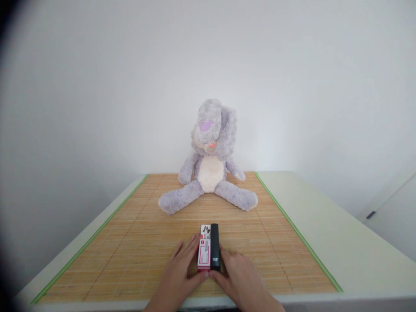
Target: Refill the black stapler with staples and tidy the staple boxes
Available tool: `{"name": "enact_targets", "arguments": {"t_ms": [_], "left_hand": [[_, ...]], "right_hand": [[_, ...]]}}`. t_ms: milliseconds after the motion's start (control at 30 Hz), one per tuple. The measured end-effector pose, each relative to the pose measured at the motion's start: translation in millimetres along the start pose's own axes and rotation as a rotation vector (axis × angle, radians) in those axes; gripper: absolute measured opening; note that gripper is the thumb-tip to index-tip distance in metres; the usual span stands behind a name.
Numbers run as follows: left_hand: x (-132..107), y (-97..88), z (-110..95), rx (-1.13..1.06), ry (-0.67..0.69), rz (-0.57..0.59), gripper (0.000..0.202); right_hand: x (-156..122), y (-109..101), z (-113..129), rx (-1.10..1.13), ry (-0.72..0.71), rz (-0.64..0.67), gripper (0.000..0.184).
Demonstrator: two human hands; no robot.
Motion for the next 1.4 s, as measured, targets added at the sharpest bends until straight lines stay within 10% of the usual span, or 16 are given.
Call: {"name": "enact_targets", "arguments": {"t_ms": [433,1067,1400], "left_hand": [[6,13.2,-37,0.071,-0.187,0.043,0.080],[73,105.6,-144,-0.111,-0.037,0.087,0.076],[66,89.1,-121,-0.099,0.091,0.037,0.080]], "right_hand": [[0,-16,-14,0.020,-0.056,0.014,0.027],[-40,-78,-149,0.121,0.100,-0.042,0.043],[-47,-62,-167,0.042,0.190,-0.150,0.050]]}}
Point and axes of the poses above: each hand's wrist, its own x-axis towards the middle knuckle, its own y-axis out of the palm, z = x × y, the point moved 1 cm from there along x, towards the middle knuckle, and after that the axes turned 2 degrees about y, right-handed, at the moved point
